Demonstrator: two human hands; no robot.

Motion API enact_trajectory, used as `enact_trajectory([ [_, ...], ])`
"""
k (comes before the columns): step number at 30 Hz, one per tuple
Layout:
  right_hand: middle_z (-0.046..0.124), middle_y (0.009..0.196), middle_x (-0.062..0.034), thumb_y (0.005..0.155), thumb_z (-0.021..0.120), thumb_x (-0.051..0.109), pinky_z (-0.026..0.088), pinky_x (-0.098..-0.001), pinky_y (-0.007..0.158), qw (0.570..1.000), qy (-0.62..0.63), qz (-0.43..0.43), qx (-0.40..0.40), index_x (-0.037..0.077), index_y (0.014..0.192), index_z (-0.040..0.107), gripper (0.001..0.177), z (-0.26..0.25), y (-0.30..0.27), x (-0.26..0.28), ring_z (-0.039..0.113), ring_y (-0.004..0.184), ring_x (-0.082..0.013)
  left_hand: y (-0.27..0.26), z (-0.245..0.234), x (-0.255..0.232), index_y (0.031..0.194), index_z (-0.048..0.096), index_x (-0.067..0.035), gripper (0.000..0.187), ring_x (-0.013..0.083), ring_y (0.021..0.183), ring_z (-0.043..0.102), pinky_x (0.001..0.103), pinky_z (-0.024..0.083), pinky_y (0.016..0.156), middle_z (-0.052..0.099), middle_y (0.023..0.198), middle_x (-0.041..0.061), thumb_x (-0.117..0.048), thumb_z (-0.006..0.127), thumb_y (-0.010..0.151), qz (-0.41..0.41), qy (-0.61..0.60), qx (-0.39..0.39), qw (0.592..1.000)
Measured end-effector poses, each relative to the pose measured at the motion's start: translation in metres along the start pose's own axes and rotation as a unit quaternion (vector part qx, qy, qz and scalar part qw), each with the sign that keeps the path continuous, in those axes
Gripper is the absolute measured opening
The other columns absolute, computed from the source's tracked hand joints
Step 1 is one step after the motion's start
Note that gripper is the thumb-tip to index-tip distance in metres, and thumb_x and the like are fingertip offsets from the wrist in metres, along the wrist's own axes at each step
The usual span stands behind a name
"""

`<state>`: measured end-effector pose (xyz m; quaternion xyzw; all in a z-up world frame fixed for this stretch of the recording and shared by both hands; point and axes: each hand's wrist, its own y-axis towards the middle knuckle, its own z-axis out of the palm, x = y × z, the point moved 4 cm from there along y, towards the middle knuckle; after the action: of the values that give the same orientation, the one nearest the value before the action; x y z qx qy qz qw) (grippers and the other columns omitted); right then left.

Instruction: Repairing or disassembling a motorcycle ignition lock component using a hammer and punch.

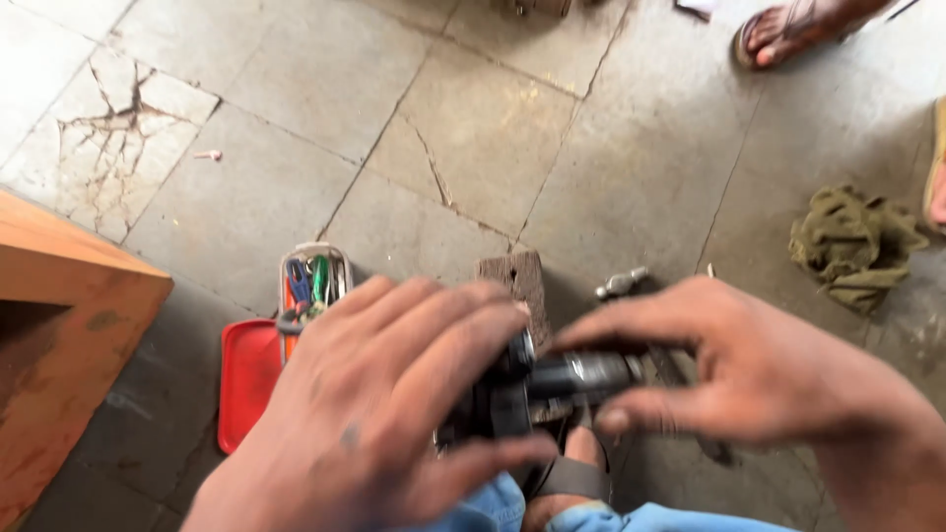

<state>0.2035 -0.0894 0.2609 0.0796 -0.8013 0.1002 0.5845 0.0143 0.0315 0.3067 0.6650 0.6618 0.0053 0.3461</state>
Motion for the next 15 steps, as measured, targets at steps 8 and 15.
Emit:
enact_trajectory([
  [8, 0.087, 0.095, -0.0031, 0.09, 0.077, 0.036, 0.063, -0.0288, 0.071, 0.999, 0.012, 0.048, -0.019, 0.004, 0.123, 0.073, 0.046, 0.003, -0.002, 0.04, 0.081, 0.082, -0.0141, 0.002, -0.026, -0.012, 0.112, 0.067, 0.005, 0.062, 0.0314, 0.093, 0.075, 0.041, 0.056, 0.075, 0.073, 0.107, 0.022, -0.049, 0.078, 0.085, 0.022, -0.016, -0.019, 0.999],
  [15, 0.085, 0.091, -0.0043, 0.085, 0.083, 0.032, 0.064, -0.029, 0.069, 0.995, 0.06, 0.077, -0.023, 0.004, 0.115, 0.077, 0.042, 0.004, -0.005, 0.023, 0.078, 0.08, -0.0144, 0.006, -0.032, -0.014, 0.111, 0.07, 0.003, 0.048, 0.0301, 0.088, 0.075, 0.04, 0.054, 0.07, 0.073, 0.106, 0.021, -0.037, 0.073, 0.085, 0.03, 0.002, -0.035, 0.999],
])
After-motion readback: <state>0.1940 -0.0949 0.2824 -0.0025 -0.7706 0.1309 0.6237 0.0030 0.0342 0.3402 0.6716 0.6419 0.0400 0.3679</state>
